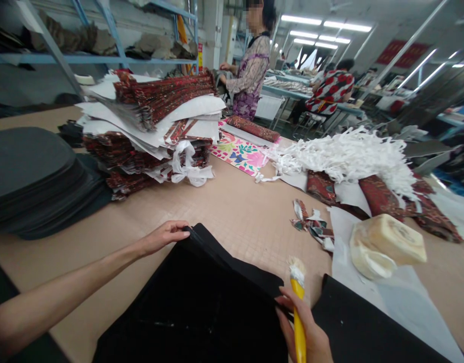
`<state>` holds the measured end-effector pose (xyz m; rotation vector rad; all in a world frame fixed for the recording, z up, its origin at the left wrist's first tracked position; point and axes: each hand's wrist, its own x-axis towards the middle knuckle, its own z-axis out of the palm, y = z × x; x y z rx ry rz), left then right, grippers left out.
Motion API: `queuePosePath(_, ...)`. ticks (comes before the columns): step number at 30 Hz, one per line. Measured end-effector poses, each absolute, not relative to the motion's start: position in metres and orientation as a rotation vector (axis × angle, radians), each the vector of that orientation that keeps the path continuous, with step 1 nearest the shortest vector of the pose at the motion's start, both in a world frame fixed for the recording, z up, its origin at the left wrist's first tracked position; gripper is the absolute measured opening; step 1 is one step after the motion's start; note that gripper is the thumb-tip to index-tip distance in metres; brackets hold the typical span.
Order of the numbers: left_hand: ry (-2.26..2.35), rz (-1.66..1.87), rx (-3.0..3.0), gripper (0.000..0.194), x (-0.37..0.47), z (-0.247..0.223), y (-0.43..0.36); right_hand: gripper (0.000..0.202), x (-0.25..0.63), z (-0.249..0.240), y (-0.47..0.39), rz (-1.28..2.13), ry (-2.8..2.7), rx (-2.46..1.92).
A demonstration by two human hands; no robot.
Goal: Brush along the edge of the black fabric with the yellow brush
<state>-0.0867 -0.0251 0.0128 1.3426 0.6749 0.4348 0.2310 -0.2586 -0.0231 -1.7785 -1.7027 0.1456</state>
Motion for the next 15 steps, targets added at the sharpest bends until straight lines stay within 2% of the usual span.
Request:
queuePosePath(5, 0.737, 0.460, 1.314, 0.038, -0.080, -0.005, -0.021, 0.037, 0.237, -0.033, -0.258, 0.215, -1.659, -1.790)
queuePosePath(9, 0.750, 0.396, 1.307, 0.043, -0.078, -0.008, -0.016, 0.037, 0.243, -0.041, -0.256, 0.130, -1.701, -1.831)
queuePosePath(15, 0.779, 0.348, 1.321, 0.048, -0.082, -0.008, -0.012, 0.041, 0.232, -0.030, -0.249, 0.082, -1.641, -1.909)
